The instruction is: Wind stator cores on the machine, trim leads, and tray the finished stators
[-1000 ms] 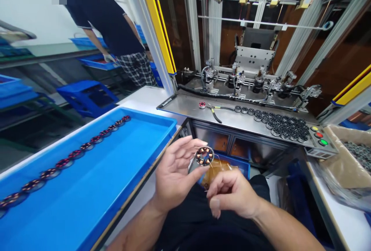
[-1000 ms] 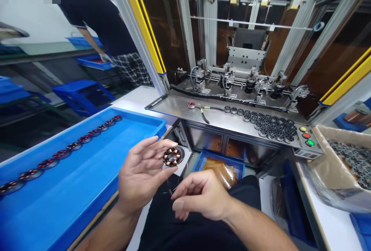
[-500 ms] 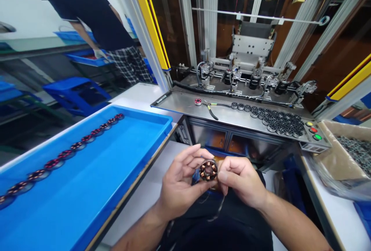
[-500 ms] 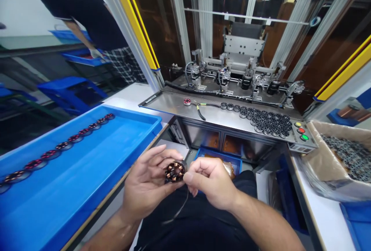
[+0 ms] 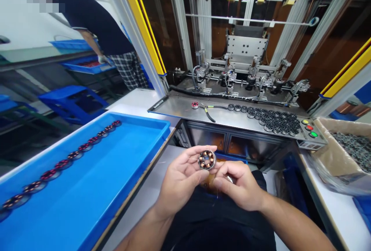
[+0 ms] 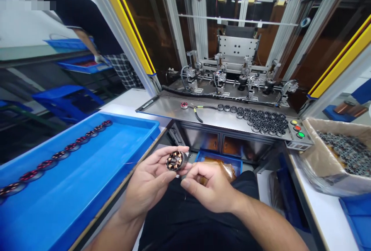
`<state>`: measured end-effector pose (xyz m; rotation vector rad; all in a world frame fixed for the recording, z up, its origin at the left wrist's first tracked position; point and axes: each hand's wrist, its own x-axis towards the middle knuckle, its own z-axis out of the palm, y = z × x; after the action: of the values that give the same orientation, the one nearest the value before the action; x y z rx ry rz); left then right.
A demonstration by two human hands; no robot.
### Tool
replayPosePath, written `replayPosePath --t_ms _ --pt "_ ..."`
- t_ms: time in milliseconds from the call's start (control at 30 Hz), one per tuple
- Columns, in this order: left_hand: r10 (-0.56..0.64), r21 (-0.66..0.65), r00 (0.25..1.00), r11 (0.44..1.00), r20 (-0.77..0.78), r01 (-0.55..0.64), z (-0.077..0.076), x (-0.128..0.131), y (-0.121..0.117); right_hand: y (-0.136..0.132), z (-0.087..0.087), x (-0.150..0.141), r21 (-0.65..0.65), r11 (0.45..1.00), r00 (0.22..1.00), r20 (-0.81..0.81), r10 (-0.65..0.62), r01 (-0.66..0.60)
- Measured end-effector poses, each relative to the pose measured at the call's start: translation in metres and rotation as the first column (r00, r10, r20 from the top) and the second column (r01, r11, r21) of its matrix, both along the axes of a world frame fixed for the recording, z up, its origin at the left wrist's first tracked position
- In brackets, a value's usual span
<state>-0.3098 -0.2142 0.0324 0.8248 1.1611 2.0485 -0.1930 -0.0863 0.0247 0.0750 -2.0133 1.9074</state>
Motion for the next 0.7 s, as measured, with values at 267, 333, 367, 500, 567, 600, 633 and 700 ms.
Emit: replayPosePath --t_ms 267,333,367,500,567,600,633,700 --pt "0.079 -0.13 0.986 0.99 0.144 -0.06 0.001 0.0 0.006 -0.003 -0.003 0.002 0.1 0.983 0.987 0.025 -0.157 0.154" --pt "0.101 -0.133 0.992 0.987 0.075 -0.091 -0.002 0.003 0.005 -0.004 -0.003 0.004 0.15 0.979 0.99 0.022 -0.141 0.136" --pt "0.118 -0.14 0.993 0.984 0.022 -0.114 -0.003 0.005 0.004 -0.004 -0.003 0.004 0.195 0.969 0.988 0.006 -0.157 0.153" --pt "0.245 -0.104 0.906 0.949 -0.346 -0.297 -0.008 0.008 -0.001 0.0 -0.003 0.0 0.318 0.877 0.931 -0.176 -0.319 0.36" --pt "0.298 -0.036 0.803 0.929 -0.516 -0.368 -0.009 0.008 -0.003 0.001 -0.003 -0.006 0.327 0.861 0.917 -0.222 -0.331 0.39" --pt "0.31 -0.013 0.765 0.924 -0.565 -0.383 -0.009 0.008 -0.005 0.0 -0.004 -0.009 0.334 0.864 0.923 -0.217 -0.317 0.375" --pt "0.316 0.0 0.747 0.921 -0.585 -0.39 -0.01 0.007 -0.006 -0.002 -0.005 -0.012 0.333 0.872 0.93 -0.204 -0.306 0.36" --pt "0.313 -0.004 0.773 0.926 -0.552 -0.378 -0.011 0.006 -0.008 -0.008 -0.009 -0.016 0.27 0.889 0.926 -0.185 -0.33 0.371"
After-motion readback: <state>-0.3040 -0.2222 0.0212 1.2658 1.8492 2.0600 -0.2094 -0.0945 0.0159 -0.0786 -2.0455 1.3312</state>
